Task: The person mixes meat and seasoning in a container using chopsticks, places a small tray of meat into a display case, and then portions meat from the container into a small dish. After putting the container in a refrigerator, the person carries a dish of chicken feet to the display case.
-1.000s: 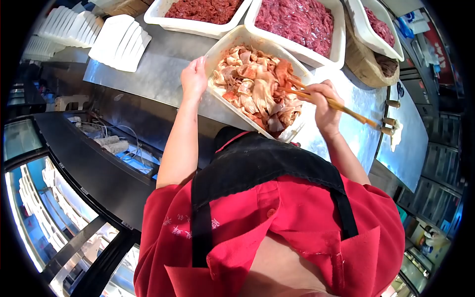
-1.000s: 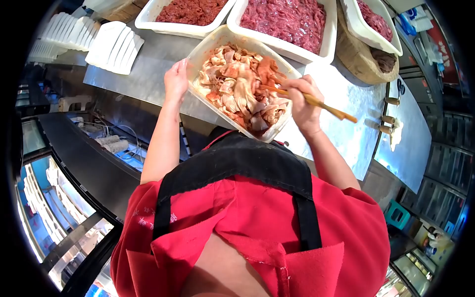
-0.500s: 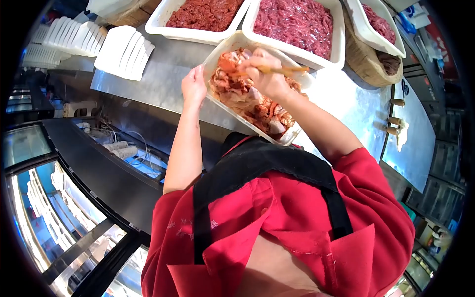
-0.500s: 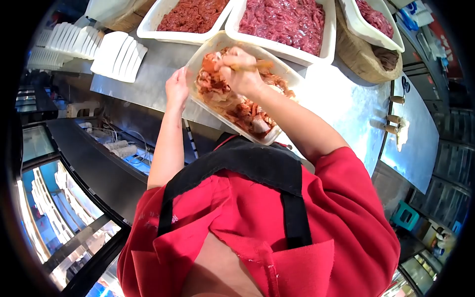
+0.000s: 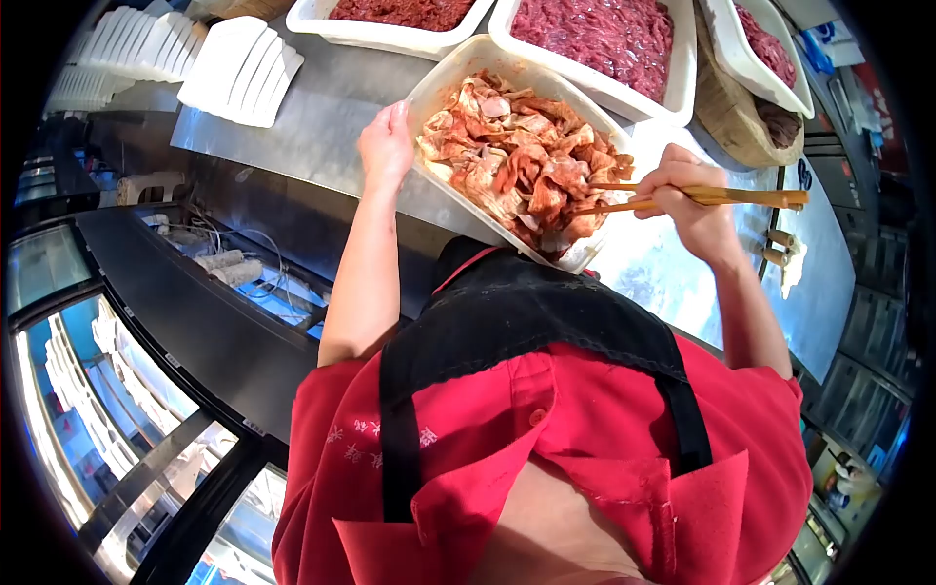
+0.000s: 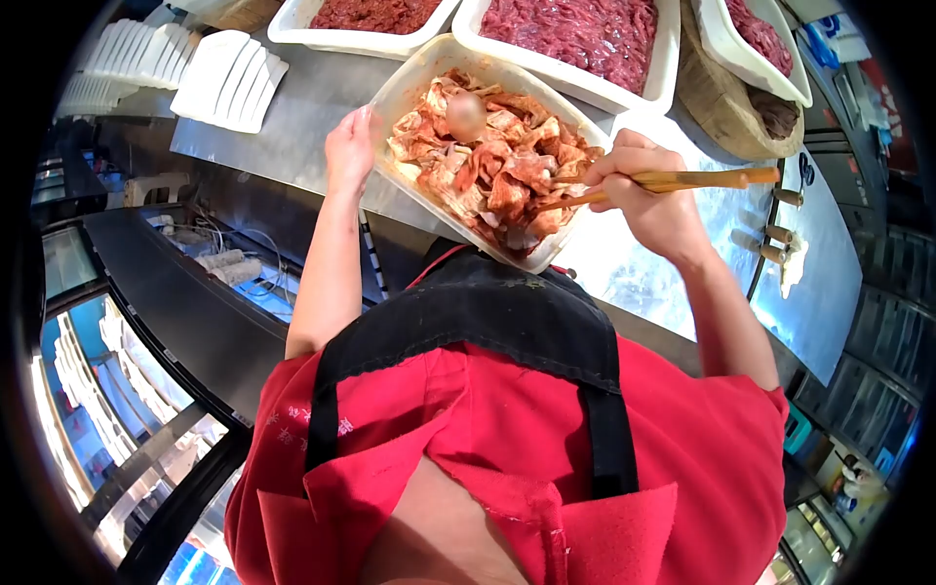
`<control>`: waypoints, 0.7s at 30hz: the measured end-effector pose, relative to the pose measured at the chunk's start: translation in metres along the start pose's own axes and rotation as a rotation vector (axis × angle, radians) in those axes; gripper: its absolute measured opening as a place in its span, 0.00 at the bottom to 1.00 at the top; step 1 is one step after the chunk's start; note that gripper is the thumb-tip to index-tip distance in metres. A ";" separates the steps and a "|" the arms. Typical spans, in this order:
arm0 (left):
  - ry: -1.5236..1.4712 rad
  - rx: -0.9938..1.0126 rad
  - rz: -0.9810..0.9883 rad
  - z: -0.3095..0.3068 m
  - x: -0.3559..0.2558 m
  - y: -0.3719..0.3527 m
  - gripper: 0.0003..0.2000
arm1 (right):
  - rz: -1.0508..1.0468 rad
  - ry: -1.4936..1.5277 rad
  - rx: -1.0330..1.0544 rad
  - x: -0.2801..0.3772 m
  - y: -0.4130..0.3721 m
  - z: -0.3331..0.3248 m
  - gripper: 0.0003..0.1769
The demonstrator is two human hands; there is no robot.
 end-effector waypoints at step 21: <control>0.089 -0.046 0.076 -0.014 -0.010 -0.011 0.16 | -0.301 -0.073 -0.329 -0.061 0.122 0.053 0.08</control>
Point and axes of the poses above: each hand's wrist, its own y-axis towards the middle knuckle, its own z-axis out of the palm, x = y × z, the point moved 7 cm from there along y, towards the middle knuckle, and after that the axes turned 9 degrees about y, right-handed, at the moved point
